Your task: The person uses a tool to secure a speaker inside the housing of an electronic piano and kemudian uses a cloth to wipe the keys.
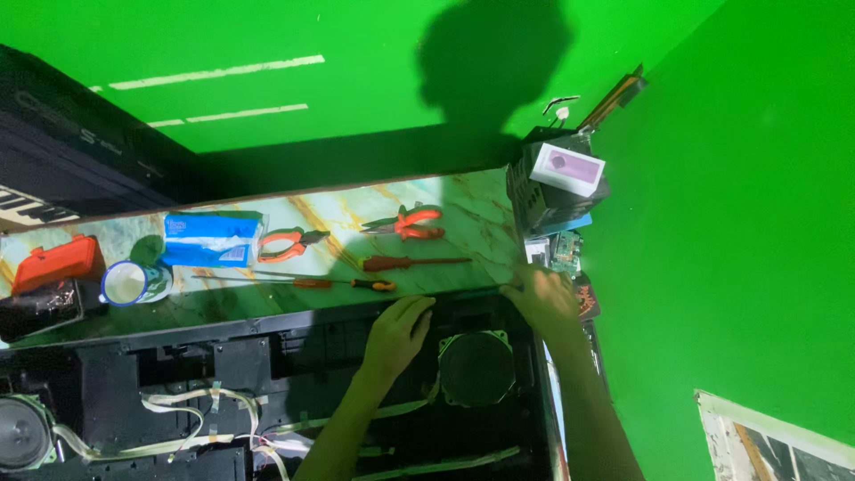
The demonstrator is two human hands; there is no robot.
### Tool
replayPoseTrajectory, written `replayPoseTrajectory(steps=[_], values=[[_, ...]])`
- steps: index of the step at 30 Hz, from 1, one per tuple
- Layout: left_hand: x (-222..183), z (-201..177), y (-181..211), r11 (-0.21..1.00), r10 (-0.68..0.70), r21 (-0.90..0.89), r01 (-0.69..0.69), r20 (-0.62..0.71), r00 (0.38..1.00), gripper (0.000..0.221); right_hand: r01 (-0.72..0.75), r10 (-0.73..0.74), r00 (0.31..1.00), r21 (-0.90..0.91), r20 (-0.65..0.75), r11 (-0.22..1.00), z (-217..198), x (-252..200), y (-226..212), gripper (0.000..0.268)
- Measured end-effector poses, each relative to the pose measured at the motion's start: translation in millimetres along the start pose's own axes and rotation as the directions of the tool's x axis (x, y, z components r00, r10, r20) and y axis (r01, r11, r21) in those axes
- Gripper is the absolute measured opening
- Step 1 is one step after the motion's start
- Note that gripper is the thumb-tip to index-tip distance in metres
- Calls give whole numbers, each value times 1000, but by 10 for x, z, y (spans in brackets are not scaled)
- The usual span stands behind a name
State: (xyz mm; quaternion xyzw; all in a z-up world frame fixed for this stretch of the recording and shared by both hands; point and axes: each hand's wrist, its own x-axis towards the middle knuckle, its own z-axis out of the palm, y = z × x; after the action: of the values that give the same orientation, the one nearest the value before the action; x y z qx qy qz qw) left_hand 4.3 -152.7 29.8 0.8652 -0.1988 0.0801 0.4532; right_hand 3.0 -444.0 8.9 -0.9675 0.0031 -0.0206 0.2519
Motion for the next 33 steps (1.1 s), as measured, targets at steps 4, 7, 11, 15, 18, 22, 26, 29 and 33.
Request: replayPoseTrajectory(steps=[4,7,11,15,18,22,26,29,33], values=[[107,23,34,995,79,53,-80,28,997,22,-179,182,978,-42,99,983,-65,14,48,36],[164,73,51,992,111,63,-113,25,993,20,-84,87,990,-37,114,996,38,36,61,29],[237,180,0,979,143,133,-152,73,987,22,311,-391,911,-404,-132,860,355,-45,235,30],[261,249,-86,978,101,166,-126,148,984,23,83,-138,971,-264,-194,961,401,-265,629,34],[239,271,-120,978,111,160,-133,139,984,21,-26,-44,978,-325,-206,946,277,-442,706,38],[247,279,-123,976,109,162,-143,204,973,23,69,-108,974,-196,-197,978,125,-389,393,20],[348,314,-127,978,95,154,-141,271,958,24,74,-80,993,-74,-85,994,87,-196,50,14],[397,300,-113,983,103,117,-138,269,958,25,-167,170,983,-58,61,984,-3,-210,78,18],[423,296,-110,981,126,107,-160,272,954,23,-101,37,962,-227,-270,969,-147,-450,274,16]])
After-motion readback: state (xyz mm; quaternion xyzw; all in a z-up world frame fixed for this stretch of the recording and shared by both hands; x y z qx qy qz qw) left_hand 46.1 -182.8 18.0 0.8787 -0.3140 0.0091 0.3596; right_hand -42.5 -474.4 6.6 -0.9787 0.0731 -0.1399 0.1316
